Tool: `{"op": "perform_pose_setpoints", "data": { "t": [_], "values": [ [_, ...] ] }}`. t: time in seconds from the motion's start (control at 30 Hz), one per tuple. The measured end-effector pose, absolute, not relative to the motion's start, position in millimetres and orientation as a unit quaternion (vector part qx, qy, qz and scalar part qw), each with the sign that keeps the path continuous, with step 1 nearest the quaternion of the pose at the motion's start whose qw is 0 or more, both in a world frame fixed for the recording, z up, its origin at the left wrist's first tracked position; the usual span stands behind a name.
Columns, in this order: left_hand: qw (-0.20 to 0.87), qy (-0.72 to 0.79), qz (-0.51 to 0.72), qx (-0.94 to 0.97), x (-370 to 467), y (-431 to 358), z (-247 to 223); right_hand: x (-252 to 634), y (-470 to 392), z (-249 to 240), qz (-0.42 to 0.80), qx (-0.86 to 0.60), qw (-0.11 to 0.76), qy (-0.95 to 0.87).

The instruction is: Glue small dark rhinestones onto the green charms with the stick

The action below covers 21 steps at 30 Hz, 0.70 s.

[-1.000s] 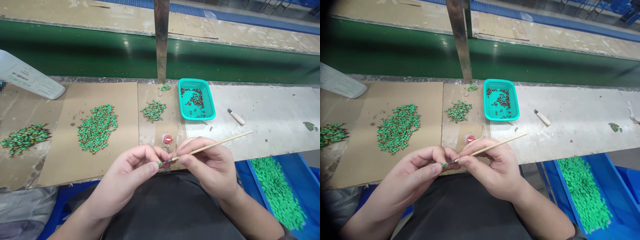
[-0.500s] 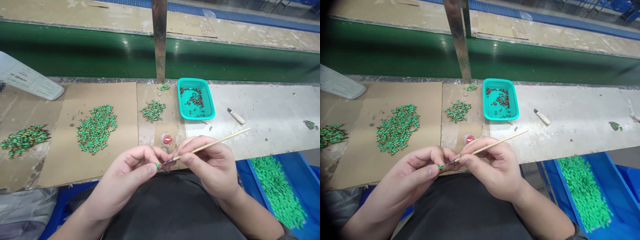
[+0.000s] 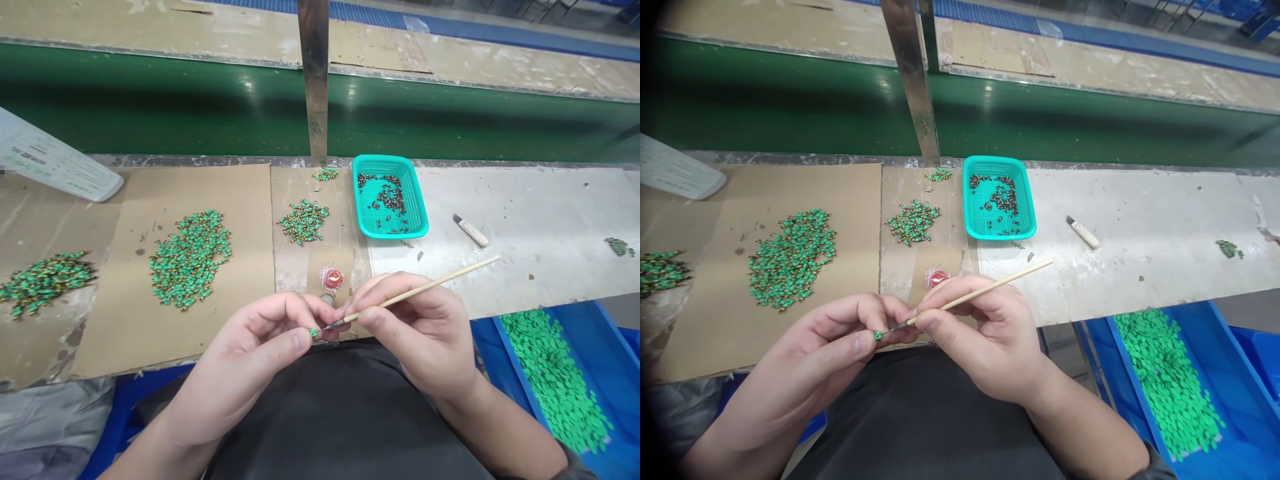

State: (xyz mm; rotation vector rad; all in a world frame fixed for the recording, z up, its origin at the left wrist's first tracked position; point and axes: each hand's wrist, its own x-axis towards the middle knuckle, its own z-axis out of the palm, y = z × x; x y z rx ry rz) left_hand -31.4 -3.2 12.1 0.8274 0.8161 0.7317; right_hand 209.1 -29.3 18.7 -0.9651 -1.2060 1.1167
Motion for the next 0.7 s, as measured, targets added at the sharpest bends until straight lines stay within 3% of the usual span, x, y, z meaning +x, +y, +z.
{"op": "perform_pose_setpoints", "data": {
  "t": [0.7],
  "values": [
    [0.772, 0.382, 0.337, 0.38, -32.6, -2.8, 11.7, 209.4, -28.1, 19.9, 0.471, -0.418, 0.579, -0.518]
  ]
}}
